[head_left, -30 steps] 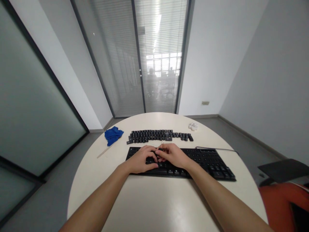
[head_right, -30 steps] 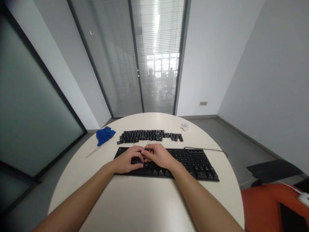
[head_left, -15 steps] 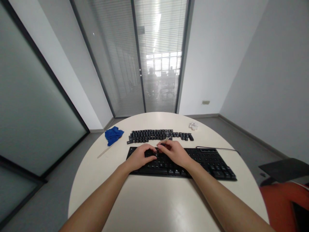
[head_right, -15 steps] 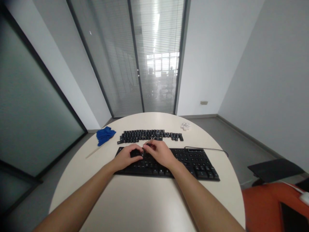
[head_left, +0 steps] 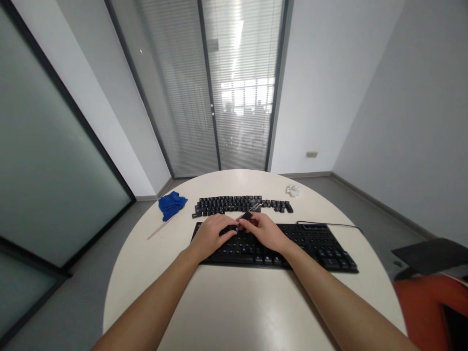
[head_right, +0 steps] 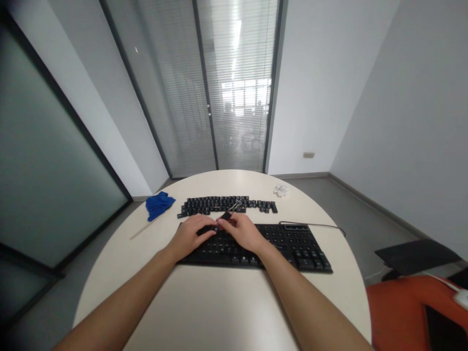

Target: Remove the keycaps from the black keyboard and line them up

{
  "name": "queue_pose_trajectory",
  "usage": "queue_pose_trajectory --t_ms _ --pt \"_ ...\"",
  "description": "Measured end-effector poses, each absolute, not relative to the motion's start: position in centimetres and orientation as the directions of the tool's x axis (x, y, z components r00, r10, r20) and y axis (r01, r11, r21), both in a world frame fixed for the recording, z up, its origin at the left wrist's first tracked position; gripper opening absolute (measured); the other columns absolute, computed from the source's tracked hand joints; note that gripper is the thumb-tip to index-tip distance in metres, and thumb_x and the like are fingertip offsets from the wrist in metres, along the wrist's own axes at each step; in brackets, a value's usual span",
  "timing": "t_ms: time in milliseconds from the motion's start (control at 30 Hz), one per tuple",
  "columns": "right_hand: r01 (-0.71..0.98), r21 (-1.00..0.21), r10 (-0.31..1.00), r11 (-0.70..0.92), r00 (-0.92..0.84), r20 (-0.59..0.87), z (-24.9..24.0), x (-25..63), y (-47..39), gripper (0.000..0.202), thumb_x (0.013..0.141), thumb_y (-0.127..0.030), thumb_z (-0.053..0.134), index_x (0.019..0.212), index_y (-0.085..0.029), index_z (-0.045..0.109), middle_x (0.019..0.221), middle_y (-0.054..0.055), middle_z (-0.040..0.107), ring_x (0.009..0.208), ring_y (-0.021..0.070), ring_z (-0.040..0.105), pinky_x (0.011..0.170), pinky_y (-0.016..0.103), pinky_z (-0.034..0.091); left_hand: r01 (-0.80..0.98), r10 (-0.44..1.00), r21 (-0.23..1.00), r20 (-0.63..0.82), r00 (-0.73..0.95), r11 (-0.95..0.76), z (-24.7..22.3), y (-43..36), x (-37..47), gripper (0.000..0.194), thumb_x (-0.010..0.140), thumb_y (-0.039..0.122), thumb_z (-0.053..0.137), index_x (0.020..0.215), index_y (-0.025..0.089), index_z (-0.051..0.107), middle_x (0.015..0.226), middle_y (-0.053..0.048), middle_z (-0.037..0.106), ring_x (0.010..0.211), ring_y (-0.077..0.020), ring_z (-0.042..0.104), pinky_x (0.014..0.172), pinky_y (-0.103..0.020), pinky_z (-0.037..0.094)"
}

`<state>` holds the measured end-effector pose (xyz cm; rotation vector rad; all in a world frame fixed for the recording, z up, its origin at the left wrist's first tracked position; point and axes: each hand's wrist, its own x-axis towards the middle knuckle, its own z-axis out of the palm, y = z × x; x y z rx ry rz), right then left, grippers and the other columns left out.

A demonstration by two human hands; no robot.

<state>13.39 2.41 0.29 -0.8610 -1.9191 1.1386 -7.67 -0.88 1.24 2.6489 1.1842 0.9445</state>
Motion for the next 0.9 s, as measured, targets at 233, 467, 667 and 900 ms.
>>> queue_pose_trajectory --t_ms 233,467,667,900 --pt "0.121 -0.930 0.829 0.348 -0.504 0.245 0.4 13.4 2.4 0.039 0.088 -0.051 0.058 0.093 -0.013 0.068 0.083 0.006 0.070 0.079 0.0190 0.065 0.075 0.032 0.053 0.690 0.642 0.120 0.506 0.576 -0.714 1.5 -0.9 -8.0 0.024 0.097 0.033 0.050 0.113 0.025 0.066 0.108 -0.005 0.068 0.096 -0.0205 0.059 0.085 -0.036 0.046" --pt "0.083 -0.953 0.847 0.290 -0.486 0.215 0.5 12.9 2.3 0.038 0.087 -0.051 0.059 0.092 -0.013 0.063 0.079 0.006 0.069 0.075 0.0177 0.066 0.071 0.029 0.053 0.640 0.582 0.067 0.496 0.645 -0.766 1.7 -1.3 -7.4 0.022 0.097 0.034 0.049 0.107 0.023 0.066 0.106 -0.005 0.068 0.098 -0.0205 0.060 0.085 -0.035 0.047" --pt "0.144 -0.936 0.889 0.321 -0.386 0.246 0.5 13.6 2.7 0.035 0.087 -0.042 0.060 0.111 -0.017 0.056 0.070 0.001 0.067 0.068 0.0166 0.067 0.066 0.029 0.054 0.703 0.646 0.183 0.597 0.476 -0.687 1.2 -0.9 -7.6 0.019 0.095 0.030 0.053 0.109 0.021 0.062 0.105 -0.006 0.067 0.098 -0.0208 0.060 0.088 -0.036 0.049" --pt "0.225 -0.925 0.918 0.308 -0.324 0.227 0.9 14.5 3.3 0.028 0.091 -0.046 0.053 0.097 -0.019 0.059 0.076 0.002 0.067 0.066 0.0160 0.069 0.062 0.027 0.054 0.834 0.765 0.283 0.601 0.230 -0.473 0.7 1.1 -8.6 0.017 0.091 0.023 0.058 0.106 0.023 0.066 0.108 -0.004 0.068 0.104 -0.0211 0.059 0.093 -0.037 0.049"
